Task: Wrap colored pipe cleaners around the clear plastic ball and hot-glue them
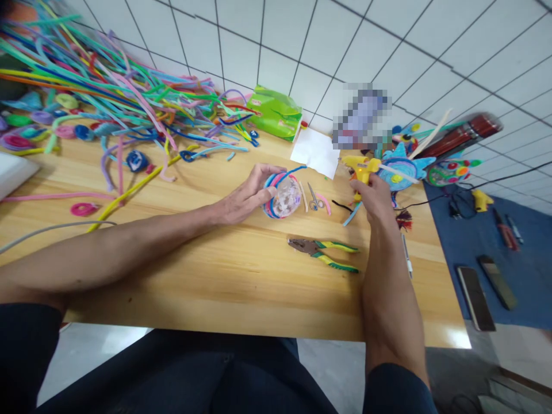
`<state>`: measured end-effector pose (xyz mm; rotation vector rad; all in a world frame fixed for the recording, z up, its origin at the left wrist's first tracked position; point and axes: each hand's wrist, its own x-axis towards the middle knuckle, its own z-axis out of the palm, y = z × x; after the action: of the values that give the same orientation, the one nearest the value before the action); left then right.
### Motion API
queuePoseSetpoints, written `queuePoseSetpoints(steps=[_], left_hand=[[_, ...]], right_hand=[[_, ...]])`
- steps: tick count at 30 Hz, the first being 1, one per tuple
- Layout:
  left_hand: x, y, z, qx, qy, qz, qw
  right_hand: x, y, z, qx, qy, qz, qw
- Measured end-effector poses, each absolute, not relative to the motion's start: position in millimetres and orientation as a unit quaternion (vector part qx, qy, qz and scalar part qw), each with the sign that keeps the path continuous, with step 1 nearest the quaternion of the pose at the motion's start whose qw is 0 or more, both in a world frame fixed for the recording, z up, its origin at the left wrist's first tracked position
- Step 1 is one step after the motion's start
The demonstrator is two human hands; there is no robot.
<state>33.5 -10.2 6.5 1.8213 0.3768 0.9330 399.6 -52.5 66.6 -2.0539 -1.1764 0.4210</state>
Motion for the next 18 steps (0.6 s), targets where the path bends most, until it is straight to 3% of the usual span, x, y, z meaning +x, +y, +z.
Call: queuePoseSetpoints(steps=[4, 8, 13, 18], left_hand=[[33.4, -12.9, 5.6, 0.752, 0.161, 0.389, 0.507], [33.5, -14.3, 5.1, 0.751, 0.159, 0.393, 0.507], [33.9, -16.3, 4.8, 0.744, 0.163, 0.405, 0.505], [34.4, -20.0, 4.5, 0.754, 0.171, 0.406, 0.487]], right_hand=[[366.6, -85.2, 113.9, -0.694, -0.516, 0.233, 0.444], [325.6, -113.3, 144.1, -0.653, -0.565, 0.272, 0.426], [283.3, -110.8, 122.4, -0.604, -0.582, 0.214, 0.502], [259.3, -100.7, 85.2, -0.649, -0.602, 0.11, 0.452]])
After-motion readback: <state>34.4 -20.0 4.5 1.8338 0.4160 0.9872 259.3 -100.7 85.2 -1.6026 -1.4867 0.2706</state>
